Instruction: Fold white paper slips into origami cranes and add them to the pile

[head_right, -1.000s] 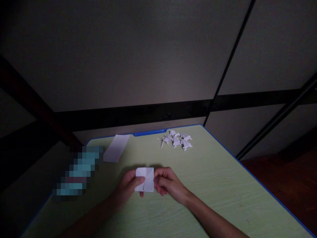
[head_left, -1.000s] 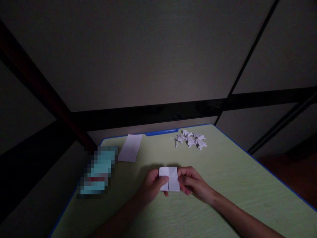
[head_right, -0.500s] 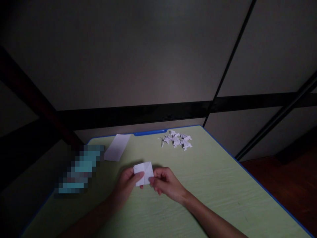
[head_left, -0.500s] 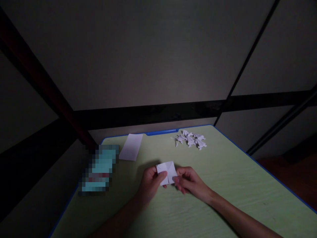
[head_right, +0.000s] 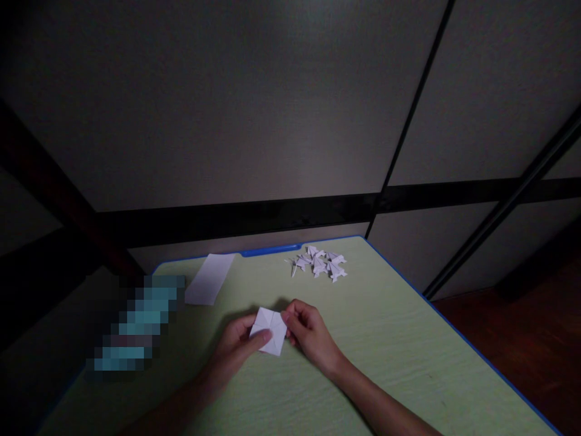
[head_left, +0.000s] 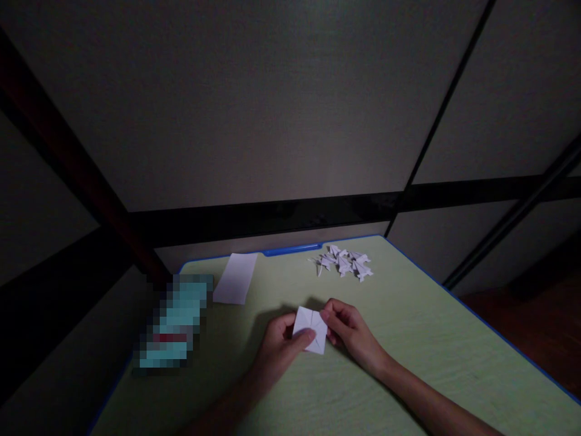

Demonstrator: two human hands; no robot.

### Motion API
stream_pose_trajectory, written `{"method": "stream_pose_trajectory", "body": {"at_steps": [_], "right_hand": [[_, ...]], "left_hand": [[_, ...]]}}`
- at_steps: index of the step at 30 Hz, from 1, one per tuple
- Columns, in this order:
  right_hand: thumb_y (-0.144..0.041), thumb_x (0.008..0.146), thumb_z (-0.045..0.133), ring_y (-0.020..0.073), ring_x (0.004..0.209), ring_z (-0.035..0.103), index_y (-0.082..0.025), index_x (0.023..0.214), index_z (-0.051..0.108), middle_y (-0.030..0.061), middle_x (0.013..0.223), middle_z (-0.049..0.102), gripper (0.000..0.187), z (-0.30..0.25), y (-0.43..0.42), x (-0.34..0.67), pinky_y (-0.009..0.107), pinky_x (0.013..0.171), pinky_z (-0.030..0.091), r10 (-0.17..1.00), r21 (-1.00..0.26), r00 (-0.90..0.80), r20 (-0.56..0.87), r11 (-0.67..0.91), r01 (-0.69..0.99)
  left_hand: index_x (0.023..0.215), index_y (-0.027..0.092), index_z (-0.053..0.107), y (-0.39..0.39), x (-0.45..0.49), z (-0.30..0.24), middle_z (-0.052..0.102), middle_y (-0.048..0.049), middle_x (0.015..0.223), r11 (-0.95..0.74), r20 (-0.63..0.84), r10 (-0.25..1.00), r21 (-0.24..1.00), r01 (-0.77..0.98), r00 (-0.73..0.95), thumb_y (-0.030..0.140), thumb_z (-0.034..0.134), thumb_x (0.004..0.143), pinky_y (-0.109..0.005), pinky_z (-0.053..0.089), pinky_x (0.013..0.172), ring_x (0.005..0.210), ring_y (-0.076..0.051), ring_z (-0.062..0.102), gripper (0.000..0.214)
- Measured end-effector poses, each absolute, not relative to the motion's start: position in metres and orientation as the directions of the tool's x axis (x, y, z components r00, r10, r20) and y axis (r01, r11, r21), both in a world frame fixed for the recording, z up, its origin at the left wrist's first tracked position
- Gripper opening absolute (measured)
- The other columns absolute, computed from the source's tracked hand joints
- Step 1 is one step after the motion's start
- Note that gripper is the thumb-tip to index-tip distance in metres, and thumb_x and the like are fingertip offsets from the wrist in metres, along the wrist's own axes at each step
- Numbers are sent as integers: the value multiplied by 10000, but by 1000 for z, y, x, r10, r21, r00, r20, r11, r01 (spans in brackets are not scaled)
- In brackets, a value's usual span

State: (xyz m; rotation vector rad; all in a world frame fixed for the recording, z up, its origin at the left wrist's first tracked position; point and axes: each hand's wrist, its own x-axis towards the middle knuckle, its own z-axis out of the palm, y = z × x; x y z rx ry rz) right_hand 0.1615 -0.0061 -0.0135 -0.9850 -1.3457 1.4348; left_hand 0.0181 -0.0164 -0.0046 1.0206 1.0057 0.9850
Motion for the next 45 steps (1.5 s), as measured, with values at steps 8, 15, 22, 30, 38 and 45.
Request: {"method": "stream_pose_trajectory", "body": {"at_steps": [8, 15, 22, 30, 38, 45], "right_hand": [[-491, 682, 545, 44, 376, 330, -148, 572, 442, -61, 436, 435, 374, -13, -10, 164, 181, 386, 221, 952, -997, -305, 18, -5, -73], [-524, 691, 510, 41, 353, 298, -152, 525, 435, -69, 388, 406, 415, -14, -11, 163, 182, 370, 204, 960, -1000, -280, 22, 19, -12], [-495, 622, 597, 51, 378, 337, -158, 544, 437, -63, 415, 425, 381, -13, -11, 161, 184, 386, 241, 961, -999, -276, 23, 15, -33], [-483, 674, 528, 58, 413, 278, -167, 525, 402, -67, 452, 323, 372, -16, -11, 162, 189, 390, 203, 923, -998, -385, 28, 45, 33], [-408, 707, 512, 66, 443, 292, -151, 503, 444, -52, 467, 339, 335, -15, -14, 165, 193, 417, 211, 902, -995, -429, 57, 87, 50], [-535, 726, 453, 55, 356, 340, -149, 501, 446, -41, 396, 426, 448, -24, -6, 163, 185, 366, 229, 908, -985, -419, -3, -74, -154]], "left_hand": [[629, 79, 631, -15, 19, -10, 615, -23, 548, 180, -143, 976, 954, -239, 163, 301, 670, 521, -202, 360, 492, 503, -110, 495, 249], [624, 76, 630, -19, 19, -6, 626, -36, 547, 234, -189, 957, 951, -200, 221, 320, 681, 503, -208, 363, 474, 485, -117, 506, 277], [631, 85, 616, -18, 23, -10, 603, -20, 549, 188, -155, 970, 967, -174, 186, 339, 671, 522, -206, 354, 475, 490, -110, 491, 282], [609, 97, 590, -18, 20, -15, 536, 3, 523, 174, -150, 953, 982, -69, 263, 361, 681, 516, -196, 328, 459, 490, -98, 451, 294], [554, 112, 584, -19, 20, -12, 515, 11, 536, 184, -158, 927, 982, -45, 340, 336, 685, 503, -193, 325, 459, 504, -101, 453, 251], [605, 99, 582, -18, 18, -12, 550, -4, 472, 231, -192, 945, 965, -125, 266, 408, 655, 516, -198, 336, 399, 413, -94, 449, 330]]}}
